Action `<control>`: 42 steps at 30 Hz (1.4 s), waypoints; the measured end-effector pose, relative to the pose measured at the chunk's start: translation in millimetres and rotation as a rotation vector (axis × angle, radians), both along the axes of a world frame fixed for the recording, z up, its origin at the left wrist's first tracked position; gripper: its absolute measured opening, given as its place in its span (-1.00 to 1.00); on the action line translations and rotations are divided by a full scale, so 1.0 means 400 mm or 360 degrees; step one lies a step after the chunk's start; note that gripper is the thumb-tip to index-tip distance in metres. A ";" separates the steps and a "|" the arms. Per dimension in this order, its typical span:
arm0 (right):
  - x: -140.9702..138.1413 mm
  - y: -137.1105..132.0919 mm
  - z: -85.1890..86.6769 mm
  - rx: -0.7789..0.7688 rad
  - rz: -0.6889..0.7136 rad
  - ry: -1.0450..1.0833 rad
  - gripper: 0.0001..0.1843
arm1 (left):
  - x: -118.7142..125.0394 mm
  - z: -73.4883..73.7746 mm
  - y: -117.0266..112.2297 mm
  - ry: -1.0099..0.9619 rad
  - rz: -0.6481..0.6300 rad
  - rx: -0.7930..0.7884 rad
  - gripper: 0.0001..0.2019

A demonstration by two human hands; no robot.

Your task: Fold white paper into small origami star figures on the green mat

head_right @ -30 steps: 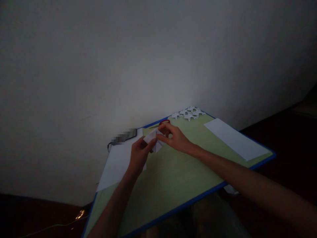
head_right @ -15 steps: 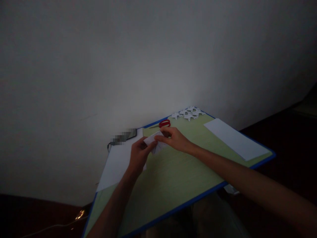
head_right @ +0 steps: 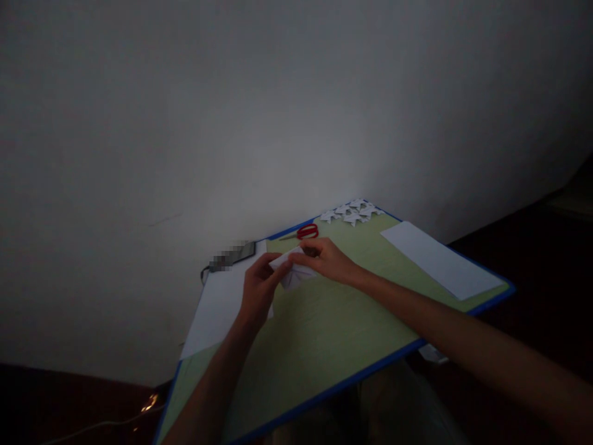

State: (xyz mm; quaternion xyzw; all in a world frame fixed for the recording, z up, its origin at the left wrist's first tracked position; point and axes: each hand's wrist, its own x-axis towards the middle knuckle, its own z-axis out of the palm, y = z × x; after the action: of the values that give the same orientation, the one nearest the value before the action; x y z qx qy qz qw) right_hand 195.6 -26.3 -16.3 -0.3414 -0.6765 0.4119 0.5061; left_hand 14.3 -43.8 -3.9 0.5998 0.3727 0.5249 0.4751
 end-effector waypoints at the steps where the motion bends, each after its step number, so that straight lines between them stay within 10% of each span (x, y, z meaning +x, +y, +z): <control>1: -0.001 -0.001 0.001 0.0033 -0.0020 -0.0028 -0.56 | -0.002 -0.001 0.002 0.0014 0.0021 -0.0003 -0.74; 29: 0.001 -0.007 0.007 0.0252 -0.0006 -0.0126 -0.67 | -0.017 -0.007 0.004 0.0347 0.0281 0.0195 -0.70; 42: 0.020 0.025 -0.008 0.0192 -0.0081 0.0030 -0.66 | -0.008 -0.008 0.009 -0.0017 0.0190 0.0082 -0.59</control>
State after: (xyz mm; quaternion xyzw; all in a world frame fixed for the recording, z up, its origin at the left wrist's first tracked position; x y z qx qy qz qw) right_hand 203.5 -16.2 -19.5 -0.3236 -0.6864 0.3605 0.5424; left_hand 11.1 -40.0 -7.0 0.5858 0.3917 0.5649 0.4294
